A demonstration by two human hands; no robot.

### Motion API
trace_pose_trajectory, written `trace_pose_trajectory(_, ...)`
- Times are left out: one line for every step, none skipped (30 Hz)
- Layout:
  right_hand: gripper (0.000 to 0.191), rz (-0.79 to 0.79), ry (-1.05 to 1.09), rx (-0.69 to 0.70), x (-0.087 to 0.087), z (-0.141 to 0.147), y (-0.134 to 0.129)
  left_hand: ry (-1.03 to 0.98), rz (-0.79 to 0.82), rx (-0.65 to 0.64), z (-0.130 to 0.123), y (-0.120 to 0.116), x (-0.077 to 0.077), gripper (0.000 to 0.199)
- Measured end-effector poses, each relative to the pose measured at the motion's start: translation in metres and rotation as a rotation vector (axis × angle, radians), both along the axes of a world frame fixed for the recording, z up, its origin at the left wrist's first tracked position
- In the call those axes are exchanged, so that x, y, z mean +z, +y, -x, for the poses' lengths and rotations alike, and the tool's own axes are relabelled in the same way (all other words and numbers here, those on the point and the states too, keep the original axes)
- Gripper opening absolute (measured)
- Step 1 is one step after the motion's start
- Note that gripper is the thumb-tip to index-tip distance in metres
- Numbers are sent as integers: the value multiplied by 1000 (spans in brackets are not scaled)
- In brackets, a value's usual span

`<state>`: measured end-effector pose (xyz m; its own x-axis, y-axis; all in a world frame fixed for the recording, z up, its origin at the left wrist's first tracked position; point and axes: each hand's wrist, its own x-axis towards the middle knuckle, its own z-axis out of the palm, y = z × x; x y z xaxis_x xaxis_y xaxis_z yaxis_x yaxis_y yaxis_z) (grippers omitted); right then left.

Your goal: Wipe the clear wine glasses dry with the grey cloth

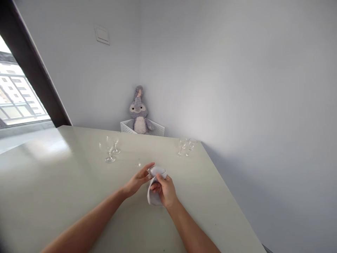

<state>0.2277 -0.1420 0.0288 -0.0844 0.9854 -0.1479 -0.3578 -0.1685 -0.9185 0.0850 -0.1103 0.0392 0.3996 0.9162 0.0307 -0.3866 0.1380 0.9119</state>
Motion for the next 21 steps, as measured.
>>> trace_pose_trajectory(35, 28, 68, -3, 0, 0, 0, -28, -15, -15, 1, 0, 3, 43)
trace_pose_trajectory(36, 31, 81, 11, 0, 0, 0, -32, -28, -20, 2, 0, 4, 44)
trace_pose_trajectory(36, 10, 31, 28, -1, 1, -2, -14, -33, -15, 2, 1, 4, 44)
trace_pose_trajectory(34, -34, -70, 38, -2, 2, -4, 22, -32, -4, 3, 3, 3, 42)
trace_pose_trajectory(31, -95, -201, 34, -4, 4, -6, 69, -29, 4, 3, 4, 1, 39)
trace_pose_trajectory(28, -164, -338, 23, -6, 5, -8, 119, -25, 5, 3, 6, -3, 36)
trace_pose_trajectory(24, -229, -457, 10, -8, 5, -10, 159, -21, 7, 3, 6, -6, 34)
trace_pose_trajectory(21, -277, -537, -5, -10, 5, -10, 176, -17, 15, 2, 6, -9, 35)
trace_pose_trajectory(22, -294, -563, -16, -10, 5, -9, 169, -12, 26, 1, 6, -10, 35)
trace_pose_trajectory(23, -278, -531, -23, -9, 4, -8, 140, -6, 33, 0, 5, -11, 34)
trace_pose_trajectory(26, -230, -447, -32, -8, 3, -6, 98, -1, 28, -1, 3, -11, 33)
trace_pose_trajectory(29, -162, -326, -40, -6, 1, -4, 51, -6, 13, -2, 1, -10, 33)
trace_pose_trajectory(32, -92, -191, -42, -4, 0, -1, 13, -24, -1, -2, 0, -8, 35)
trace_pose_trajectory(34, -35, -70, -35, -1, -1, 0, -7, -51, -10, -2, -1, -6, 36)
trace_pose_trajectory(35, -2, 14, -16, 0, -2, 1, -8, -82, -10, -2, -1, -4, 36)
trace_pose_trajectory(35, 5, 47, 8, 2, -2, 0, 5, -109, 4, -1, 0, -3, 35)
trace_pose_trajectory(34, -11, 23, 29, 2, -3, -1, 28, -125, 18, 0, 1, -2, 34)
trace_pose_trajectory(32, -44, -51, 38, 2, -2, -3, 58, -124, 25, 1, 2, -3, 34)
trace_pose_trajectory(30, -92, -157, 33, 1, -2, -5, 91, -108, 25, 1, 4, -4, 35)
trace_pose_trajectory(28, -150, -278, 21, 0, -2, -8, 124, -85, 20, 1, 5, -6, 37)
trace_pose_trajectory(26, -210, -394, 7, -1, -2, -9, 153, -60, 17, 1, 6, -8, 38)
